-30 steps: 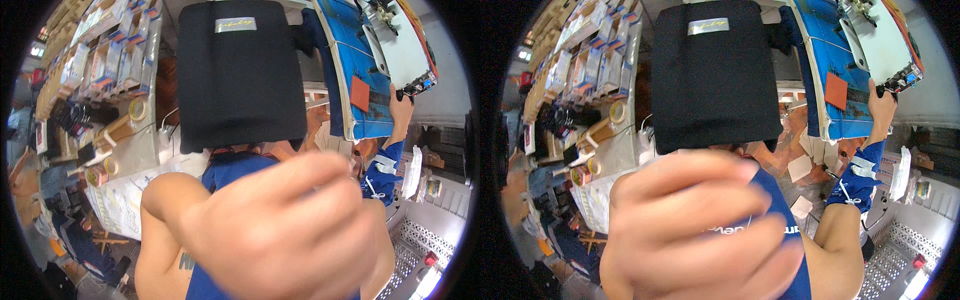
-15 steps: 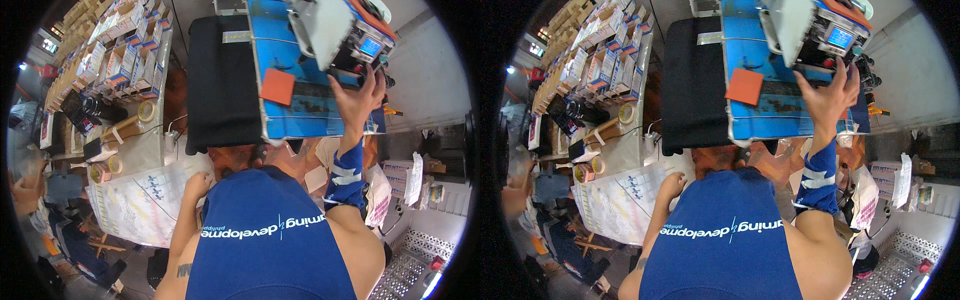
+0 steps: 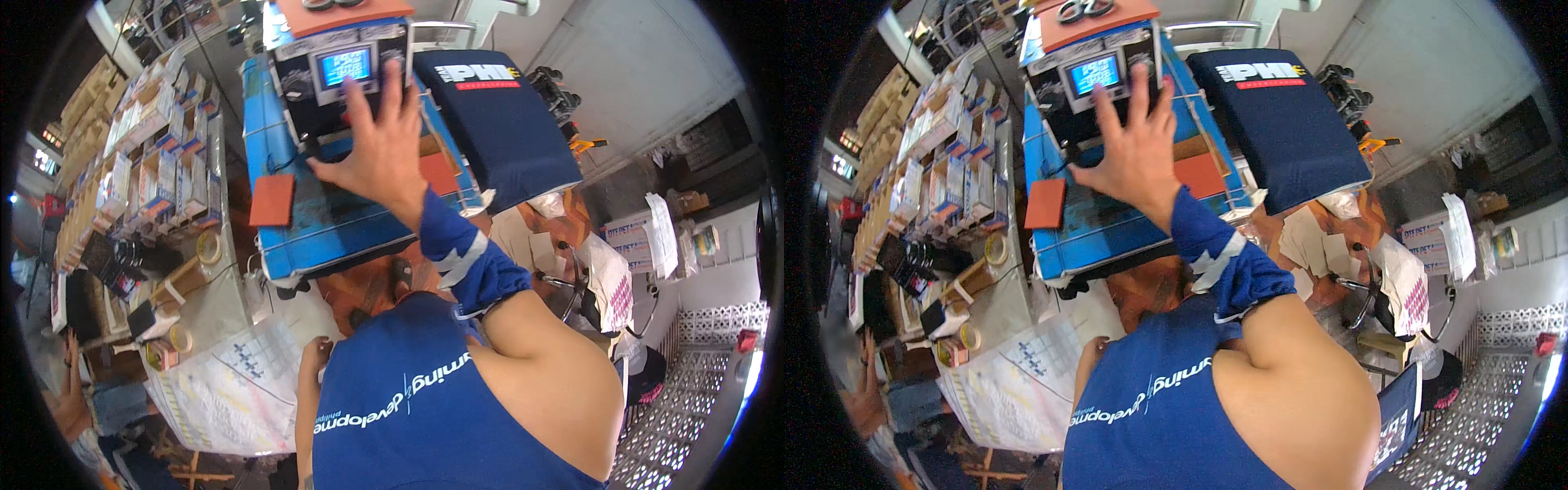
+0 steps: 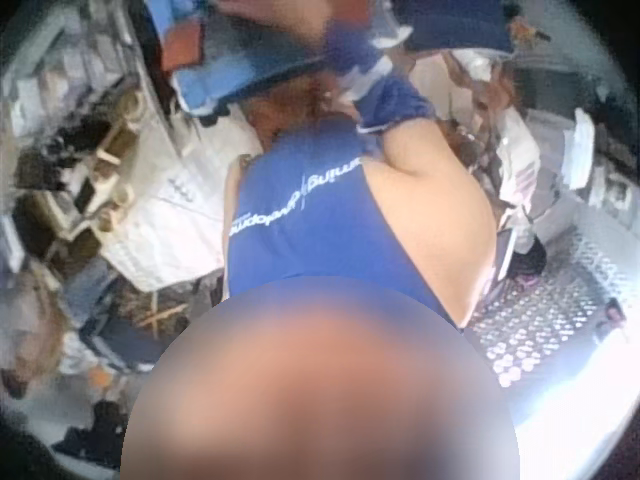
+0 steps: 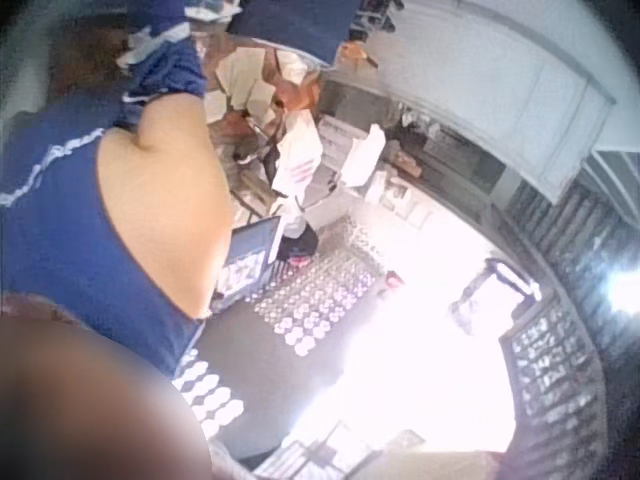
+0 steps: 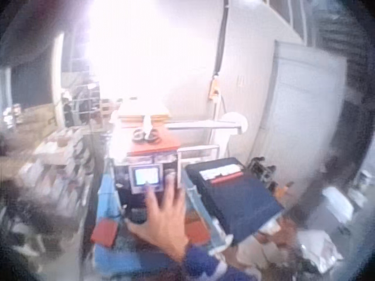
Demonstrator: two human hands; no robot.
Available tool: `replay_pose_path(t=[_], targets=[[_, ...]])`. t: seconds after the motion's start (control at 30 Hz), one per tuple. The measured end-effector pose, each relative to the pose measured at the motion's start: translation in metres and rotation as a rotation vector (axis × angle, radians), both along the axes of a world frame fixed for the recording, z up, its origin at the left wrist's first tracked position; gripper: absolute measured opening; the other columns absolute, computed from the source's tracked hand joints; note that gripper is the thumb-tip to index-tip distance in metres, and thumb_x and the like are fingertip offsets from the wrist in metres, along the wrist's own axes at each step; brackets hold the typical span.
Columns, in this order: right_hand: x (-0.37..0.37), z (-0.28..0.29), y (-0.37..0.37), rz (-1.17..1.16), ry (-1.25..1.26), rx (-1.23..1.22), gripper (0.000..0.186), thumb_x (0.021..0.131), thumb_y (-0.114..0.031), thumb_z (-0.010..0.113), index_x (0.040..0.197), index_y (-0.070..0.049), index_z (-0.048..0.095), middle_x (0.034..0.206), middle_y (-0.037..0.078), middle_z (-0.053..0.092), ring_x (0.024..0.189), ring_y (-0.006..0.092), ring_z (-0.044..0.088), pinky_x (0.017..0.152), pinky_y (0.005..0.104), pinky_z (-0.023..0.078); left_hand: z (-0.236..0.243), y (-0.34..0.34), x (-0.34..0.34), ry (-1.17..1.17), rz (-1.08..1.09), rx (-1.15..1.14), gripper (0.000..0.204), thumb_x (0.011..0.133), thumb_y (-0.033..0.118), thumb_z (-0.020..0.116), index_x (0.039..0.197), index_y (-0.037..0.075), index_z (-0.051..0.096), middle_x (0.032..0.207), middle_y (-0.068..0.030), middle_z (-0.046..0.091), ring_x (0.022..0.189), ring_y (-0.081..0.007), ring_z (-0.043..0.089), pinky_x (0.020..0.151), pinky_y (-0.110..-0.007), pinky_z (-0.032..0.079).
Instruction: The person places a black t-shirt on a heat press, aligns a transfer sheet, and operates the press to apply the design. They repeat this process with multiple shirts, cutting transfer sheets with scissors and stacking finished shirts.
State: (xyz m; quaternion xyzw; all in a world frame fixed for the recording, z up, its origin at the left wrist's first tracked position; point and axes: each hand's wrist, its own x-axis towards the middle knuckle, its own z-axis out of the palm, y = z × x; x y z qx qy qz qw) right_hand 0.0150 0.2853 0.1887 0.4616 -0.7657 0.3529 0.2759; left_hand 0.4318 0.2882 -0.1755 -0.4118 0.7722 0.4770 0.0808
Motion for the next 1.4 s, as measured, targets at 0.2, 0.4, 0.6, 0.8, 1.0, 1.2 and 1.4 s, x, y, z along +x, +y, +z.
replay_pose_path(t=[0.2,0.4,0.6,0.8,1.0,1.2,1.4], targets=[[-0.072,-0.044,0.068,0.106,-0.284,-0.215,0.037,0.091,-0.029,0.071,0.117,-0.004,0.062,0.116,0.022,0.063,0.104,0.0383,0.065,0.091,0.0439,0.053,-0.017,0.023,0.026,-0.167,0.287,0.156,0.034,0.092,0.025,0.067,0.116,0.001,0.071,0.102,-0.0235,0.074,0.098,-0.0344,0.072,0.085,-0.039,0.055],[-0.175,-0.132,0.207,-0.31,-0.397,1.162,0.031,0.089,-0.031,0.063,0.097,-0.005,0.077,0.1,0.022,0.074,0.094,0.0385,0.073,0.082,0.049,0.059,0.009,0.044,-0.07,-0.073,0.004,0.127,0.034,0.094,0.026,0.065,0.12,0.003,0.07,0.106,-0.0198,0.074,0.097,-0.032,0.072,0.086,-0.038,0.055],[-0.286,-0.009,0.247,0.186,-0.431,0.502,0.035,0.088,-0.031,0.063,0.075,0.001,0.065,0.075,0.027,0.063,0.068,0.0438,0.064,0.065,0.0509,0.05,0.096,0.107,-0.342,0.067,-0.454,0.565,0.049,0.104,0.043,0.056,0.133,0.003,0.063,0.12,-0.0122,0.07,0.108,-0.0227,0.067,0.092,-0.035,0.052],[-0.293,0.128,0.371,1.219,-0.536,0.599,0.038,0.089,-0.02,0.071,0.06,-0.004,0.051,0.054,0.01,0.045,0.047,0.0213,0.046,0.046,0.0374,0.033,0.197,0.174,-0.582,1.088,0.316,1.706,0.076,0.098,0.06,0.054,0.147,0.002,0.043,0.141,-0.0153,0.055,0.129,-0.0298,0.054,0.11,-0.046,0.043],[-0.302,0.113,0.441,1.275,-0.941,0.357,0.05,0.097,-0.049,0.063,0.079,-0.003,0.066,0.077,0.009,0.068,0.066,0.0207,0.066,0.057,0.032,0.05,0.27,0.198,-0.559,1.14,0.595,0.615,0.029,0.105,0.022,0.054,0.118,-0.001,0.064,0.122,-0.0129,0.069,0.111,-0.0294,0.067,0.099,-0.044,0.052],[-0.221,-0.012,0.369,0.45,-1.828,0.418,0.036,0.094,-0.041,0.064,0.1,-0.006,0.066,0.073,-0.001,0.061,0.053,0.0087,0.054,0.046,0.0253,0.042,0.341,0.286,-0.43,1.137,-0.853,-0.082,0.032,0.071,-0.001,0.071,0.103,0.0,0.069,0.119,-0.018,0.07,0.115,-0.0374,0.065,0.105,-0.047,0.048],[-0.079,-0.012,0.354,1.123,-1.755,1.053,0.023,0.081,-0.009,0.065,0.103,-0.002,0.064,0.093,0.004,0.068,0.08,0.0142,0.065,0.073,0.026,0.052,0.282,0.31,-0.264,1.245,0.133,0.494,0.04,0.078,0.007,0.076,0.117,0.001,0.071,0.127,-0.0209,0.064,0.12,-0.029,0.061,0.103,-0.041,0.047]])
